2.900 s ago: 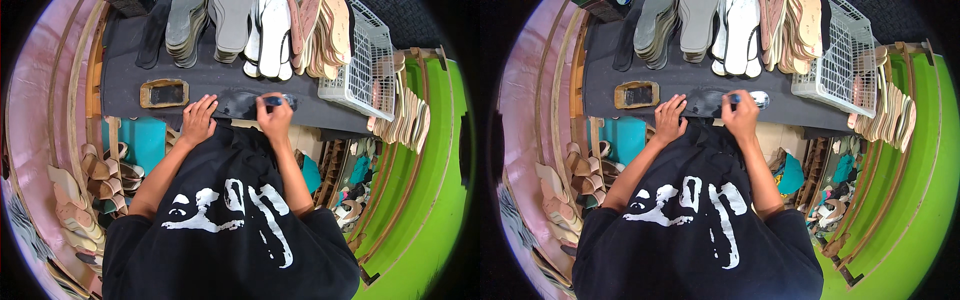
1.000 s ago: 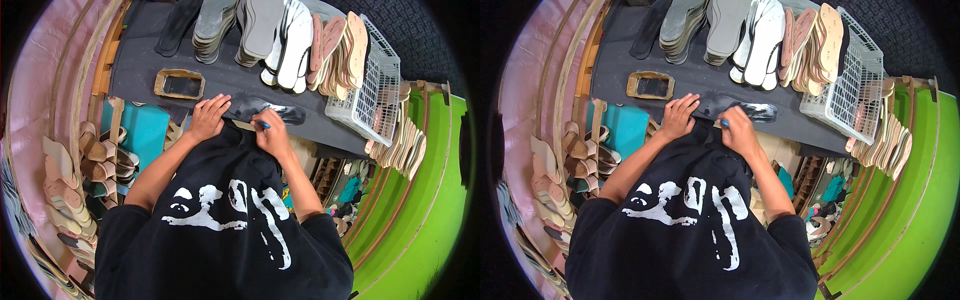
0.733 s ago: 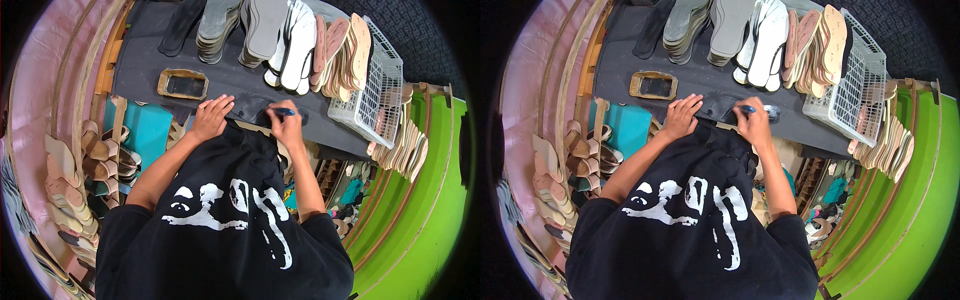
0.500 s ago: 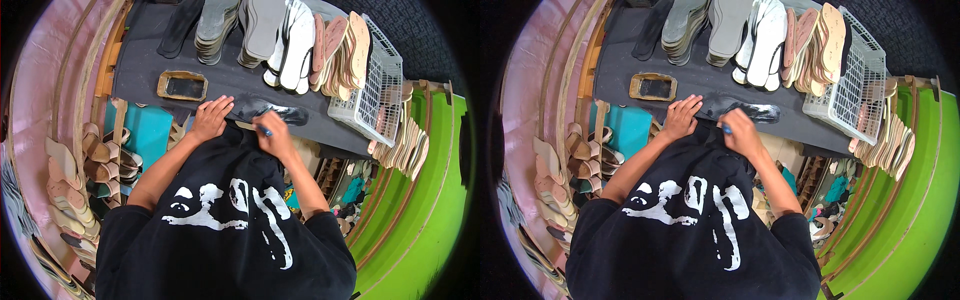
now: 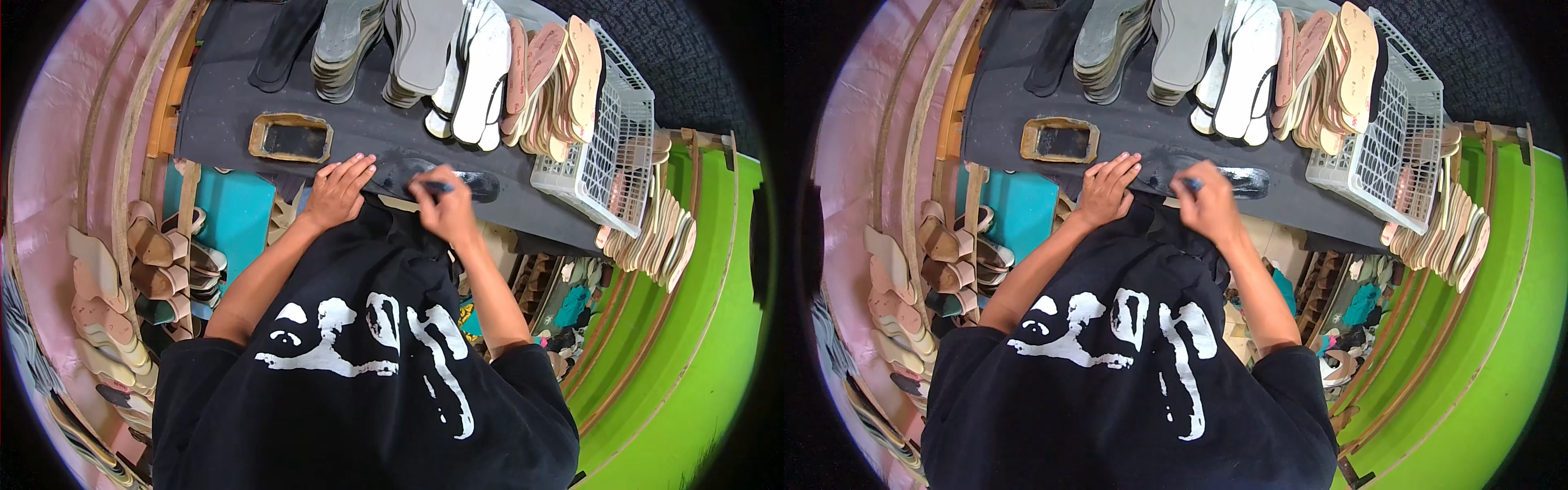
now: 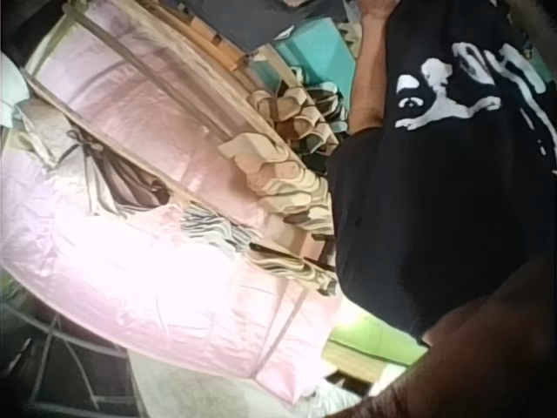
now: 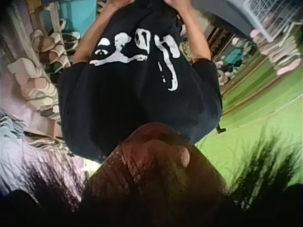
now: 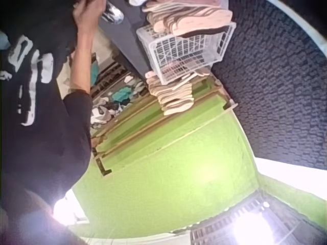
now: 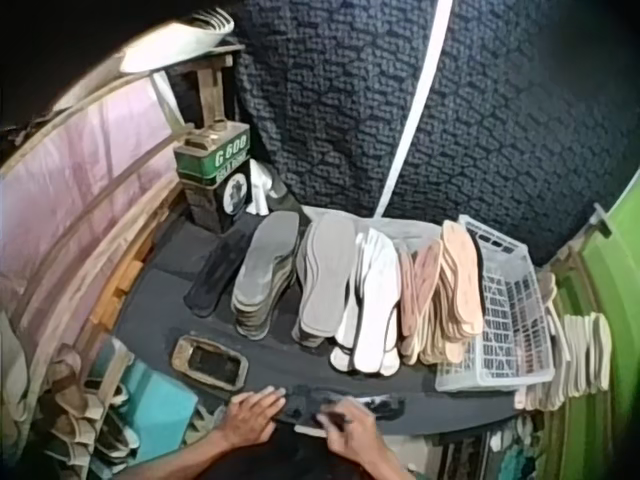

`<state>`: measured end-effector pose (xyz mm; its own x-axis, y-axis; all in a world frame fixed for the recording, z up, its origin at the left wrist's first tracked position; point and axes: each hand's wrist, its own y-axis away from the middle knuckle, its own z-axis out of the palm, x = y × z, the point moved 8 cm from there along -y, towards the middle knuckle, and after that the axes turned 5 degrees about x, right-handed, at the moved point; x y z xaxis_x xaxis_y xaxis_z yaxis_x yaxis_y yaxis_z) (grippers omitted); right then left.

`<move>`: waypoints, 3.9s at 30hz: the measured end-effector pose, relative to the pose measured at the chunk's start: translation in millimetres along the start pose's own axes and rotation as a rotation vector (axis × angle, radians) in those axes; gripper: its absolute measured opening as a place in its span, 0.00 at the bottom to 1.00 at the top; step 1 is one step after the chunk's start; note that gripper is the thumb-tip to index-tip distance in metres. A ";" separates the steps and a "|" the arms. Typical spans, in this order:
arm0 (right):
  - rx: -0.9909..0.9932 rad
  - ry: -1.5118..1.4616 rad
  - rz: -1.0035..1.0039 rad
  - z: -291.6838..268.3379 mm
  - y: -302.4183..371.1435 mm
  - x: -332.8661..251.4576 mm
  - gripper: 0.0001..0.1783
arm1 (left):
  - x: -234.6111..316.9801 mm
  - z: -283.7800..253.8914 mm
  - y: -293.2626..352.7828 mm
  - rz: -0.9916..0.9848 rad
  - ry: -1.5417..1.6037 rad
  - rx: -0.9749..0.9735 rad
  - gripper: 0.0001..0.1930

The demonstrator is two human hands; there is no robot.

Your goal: Applying glue to shoe soles using a brush in a manufacturing setting.

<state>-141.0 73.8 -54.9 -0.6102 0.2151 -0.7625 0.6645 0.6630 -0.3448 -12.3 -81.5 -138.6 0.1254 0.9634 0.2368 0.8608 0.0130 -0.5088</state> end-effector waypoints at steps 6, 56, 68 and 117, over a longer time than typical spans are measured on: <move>0.133 0.040 0.003 -4.9 -10.0 3.4 0.07 | 0.8 -2.0 1.7 -0.010 -0.009 0.000 0.35; 0.111 -0.020 0.095 5.8 -29.7 4.7 0.06 | 3.7 -6.3 -1.4 -0.065 0.022 -0.002 0.35; -0.077 -0.050 -0.107 28.2 -14.7 -28.6 0.10 | 2.8 -2.4 -1.4 -0.098 0.059 0.004 0.35; 0.000 -0.171 0.111 14.9 -0.3 -9.3 0.05 | 2.0 -2.4 0.8 -0.047 -0.008 -0.020 0.35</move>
<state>-129.0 60.9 -55.9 -0.4510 0.1625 -0.8776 0.7237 0.6421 -0.2530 -10.1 -80.2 -136.6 0.0812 0.9640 0.2533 0.8751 0.0527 -0.4810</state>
